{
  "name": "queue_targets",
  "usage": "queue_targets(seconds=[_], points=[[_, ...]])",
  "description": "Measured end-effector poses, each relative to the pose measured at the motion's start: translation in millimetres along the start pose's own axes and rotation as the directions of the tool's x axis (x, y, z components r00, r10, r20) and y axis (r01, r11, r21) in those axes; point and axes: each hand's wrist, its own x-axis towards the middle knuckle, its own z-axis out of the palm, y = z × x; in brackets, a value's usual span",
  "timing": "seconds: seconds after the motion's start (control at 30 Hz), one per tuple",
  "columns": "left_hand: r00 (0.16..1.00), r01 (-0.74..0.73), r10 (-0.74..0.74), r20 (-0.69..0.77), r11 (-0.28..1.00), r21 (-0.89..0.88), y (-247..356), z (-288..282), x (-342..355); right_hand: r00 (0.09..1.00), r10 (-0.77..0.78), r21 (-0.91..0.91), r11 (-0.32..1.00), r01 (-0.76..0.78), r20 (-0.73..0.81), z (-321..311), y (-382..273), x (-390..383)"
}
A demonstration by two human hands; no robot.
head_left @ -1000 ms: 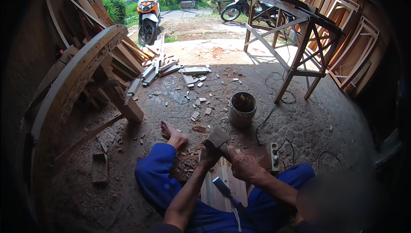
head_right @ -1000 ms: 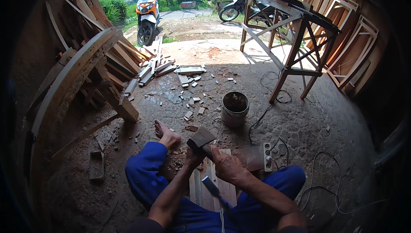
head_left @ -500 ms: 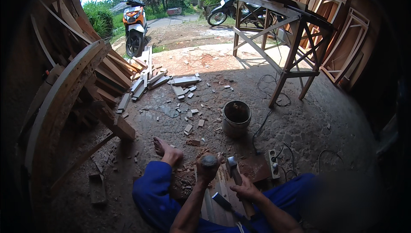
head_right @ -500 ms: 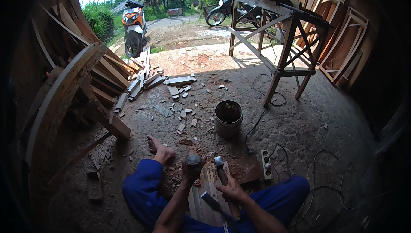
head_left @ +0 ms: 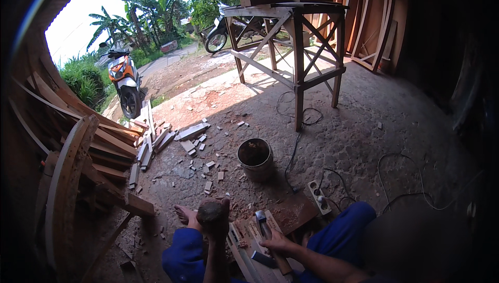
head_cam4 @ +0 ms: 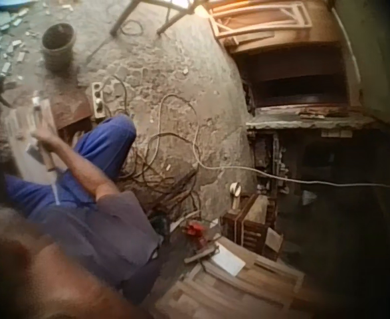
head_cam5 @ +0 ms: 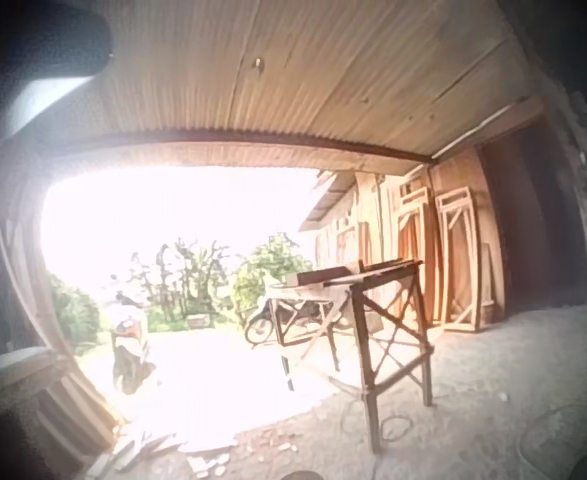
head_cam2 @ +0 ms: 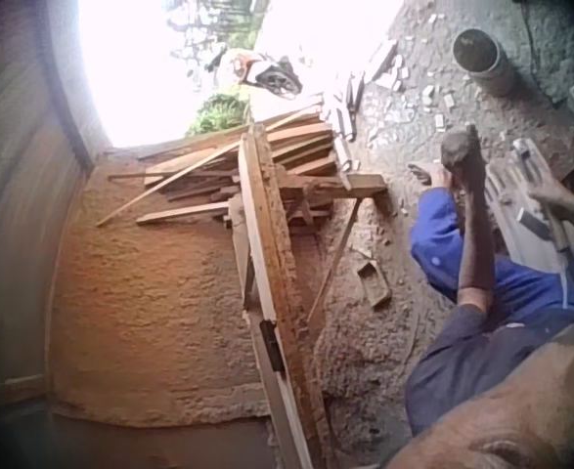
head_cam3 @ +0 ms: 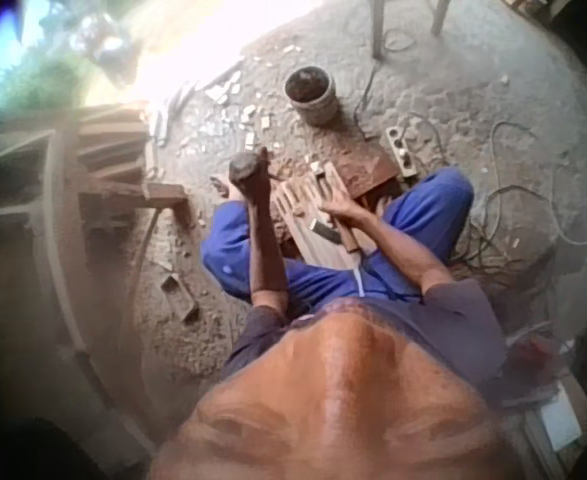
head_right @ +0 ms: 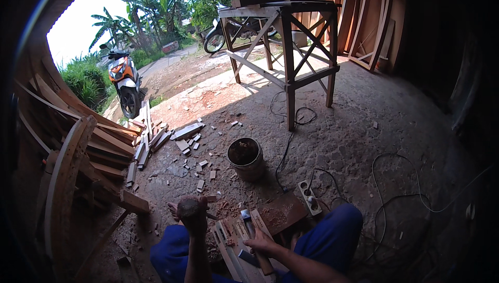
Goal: The person sits on the floor and uses a hammer and chisel to carve a small piece of wood. They repeatedly strike the chisel to remove wood chips, occasionally adjusting the wood's position. The task continues without a visible final state or destination for the carved piece.
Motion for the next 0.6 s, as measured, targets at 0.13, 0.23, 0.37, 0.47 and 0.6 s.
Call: queue_targets(seconds=[0.13, 0.23, 0.37, 0.47, 0.6], points=[[0.987, -0.120, 0.094, 0.134, 0.973, 0.199, -10, 10, 11, 0.996, 0.089, 0.005, 0.996, -0.089, 0.024, -10, -13, -12], [0.989, -0.142, 0.136, 0.065, 0.985, 0.098, -18, 26, 21, 0.995, 0.095, 0.025, 0.995, -0.095, 0.024, -10, -19, -14], [0.974, -0.212, 0.213, 0.079, 0.977, -0.014, 15, 25, 46, 1.000, -0.009, 0.033, 0.999, 0.009, 0.001, -15, -6, -5], [0.871, -0.486, 0.467, 0.156, 0.764, 0.424, 12, 16, 54, 0.999, 0.030, -0.048, 0.998, -0.028, 0.042, -9, -15, -14], [0.985, -0.083, 0.070, 0.157, 0.994, 0.072, -25, 30, 23, 0.993, 0.114, -0.028, 0.993, -0.114, -0.030, -5, -28, -27]])
